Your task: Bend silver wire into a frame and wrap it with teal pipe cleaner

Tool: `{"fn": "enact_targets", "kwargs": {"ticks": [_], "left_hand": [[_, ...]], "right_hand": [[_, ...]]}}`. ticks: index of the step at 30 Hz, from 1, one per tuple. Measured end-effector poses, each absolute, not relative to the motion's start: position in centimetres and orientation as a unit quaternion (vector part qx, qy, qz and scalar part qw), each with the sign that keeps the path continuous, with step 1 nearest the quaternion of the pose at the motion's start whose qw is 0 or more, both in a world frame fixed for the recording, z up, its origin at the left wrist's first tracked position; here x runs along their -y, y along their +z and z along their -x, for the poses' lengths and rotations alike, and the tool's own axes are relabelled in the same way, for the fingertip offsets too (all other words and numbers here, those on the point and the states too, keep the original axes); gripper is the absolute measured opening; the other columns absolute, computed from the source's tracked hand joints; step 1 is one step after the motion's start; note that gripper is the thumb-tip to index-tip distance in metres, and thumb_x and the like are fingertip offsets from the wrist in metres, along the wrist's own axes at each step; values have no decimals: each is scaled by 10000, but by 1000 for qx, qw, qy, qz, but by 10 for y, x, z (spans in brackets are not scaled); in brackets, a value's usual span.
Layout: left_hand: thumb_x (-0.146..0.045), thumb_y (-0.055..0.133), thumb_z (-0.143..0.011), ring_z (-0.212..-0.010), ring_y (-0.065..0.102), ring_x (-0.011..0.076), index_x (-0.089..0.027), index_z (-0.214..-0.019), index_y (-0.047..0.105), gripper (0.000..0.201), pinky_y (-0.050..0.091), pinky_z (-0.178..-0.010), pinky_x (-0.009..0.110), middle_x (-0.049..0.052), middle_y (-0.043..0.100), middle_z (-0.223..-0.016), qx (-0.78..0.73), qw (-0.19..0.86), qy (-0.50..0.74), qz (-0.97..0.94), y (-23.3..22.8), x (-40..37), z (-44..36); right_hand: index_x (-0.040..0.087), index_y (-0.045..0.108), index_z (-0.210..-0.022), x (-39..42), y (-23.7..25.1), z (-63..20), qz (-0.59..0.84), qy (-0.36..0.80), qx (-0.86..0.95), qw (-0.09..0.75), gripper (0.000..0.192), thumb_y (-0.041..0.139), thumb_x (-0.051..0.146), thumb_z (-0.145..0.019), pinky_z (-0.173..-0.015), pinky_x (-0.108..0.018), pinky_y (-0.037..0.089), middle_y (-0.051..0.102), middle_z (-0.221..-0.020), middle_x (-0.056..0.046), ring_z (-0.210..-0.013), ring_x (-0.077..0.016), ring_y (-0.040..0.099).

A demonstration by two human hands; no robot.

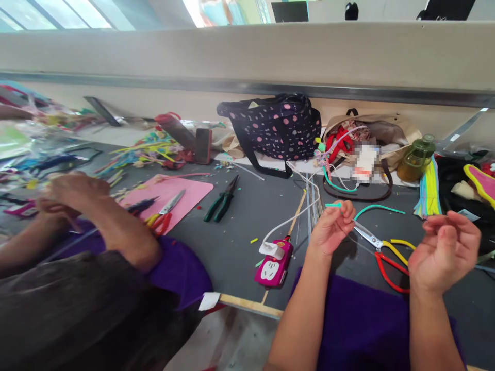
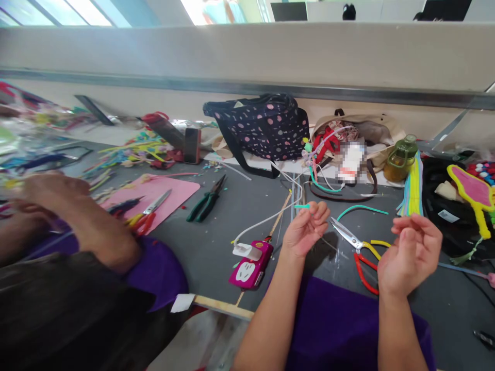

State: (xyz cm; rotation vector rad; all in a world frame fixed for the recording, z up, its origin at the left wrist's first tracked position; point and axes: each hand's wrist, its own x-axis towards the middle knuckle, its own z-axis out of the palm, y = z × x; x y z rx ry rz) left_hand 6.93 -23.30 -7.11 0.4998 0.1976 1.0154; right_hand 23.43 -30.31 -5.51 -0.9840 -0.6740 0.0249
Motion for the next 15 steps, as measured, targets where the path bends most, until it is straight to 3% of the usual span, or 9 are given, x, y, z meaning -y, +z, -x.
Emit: {"fn": "enact_targets", "kwargs": {"ticks": [3,5,9,12,15], "left_hand": [[-241,872,-617,-577,362,48,-115,-718,589,326,277,-444,130,-26,411,-686,-123,868,432,-213,-80,230,-77],[-233,879,-602,-576,367,47,-107,-745,603,335,283,-447,134,-28,412,-679,-148,874,416,-201,-85,228,-81],[-201,876,-605,-562,383,35,-102,-805,625,336,312,-462,133,-36,439,-673,-178,873,423,-167,-92,226,-84],[-226,872,-627,-552,402,30,-107,-823,629,334,332,-474,133,-38,464,-666,-188,873,420,-163,-96,226,-88],[-288,870,-642,-542,429,32,-107,-823,630,351,364,-492,147,-35,496,-655,-198,870,409,-193,-99,228,-94]], "right_hand": [[173,644,-885,296,-62,-245,471,268,267,796,188,723,297,-767,-545,-239,436,602,-678,20,-564,-97,527],[173,624,-864,292,-68,-252,484,320,238,779,230,766,277,-716,-540,-214,435,669,-755,1,-575,-85,554],[189,604,-882,289,-74,-258,503,236,223,801,238,748,306,-734,-592,-234,485,727,-944,-46,-665,-115,645],[171,660,-875,292,-75,-247,561,169,294,755,205,698,358,-799,-579,-250,485,720,-838,-41,-594,-116,615],[164,713,-900,294,-78,-231,604,173,409,662,253,659,404,-841,-572,-265,485,705,-751,-38,-570,-129,592]]}}
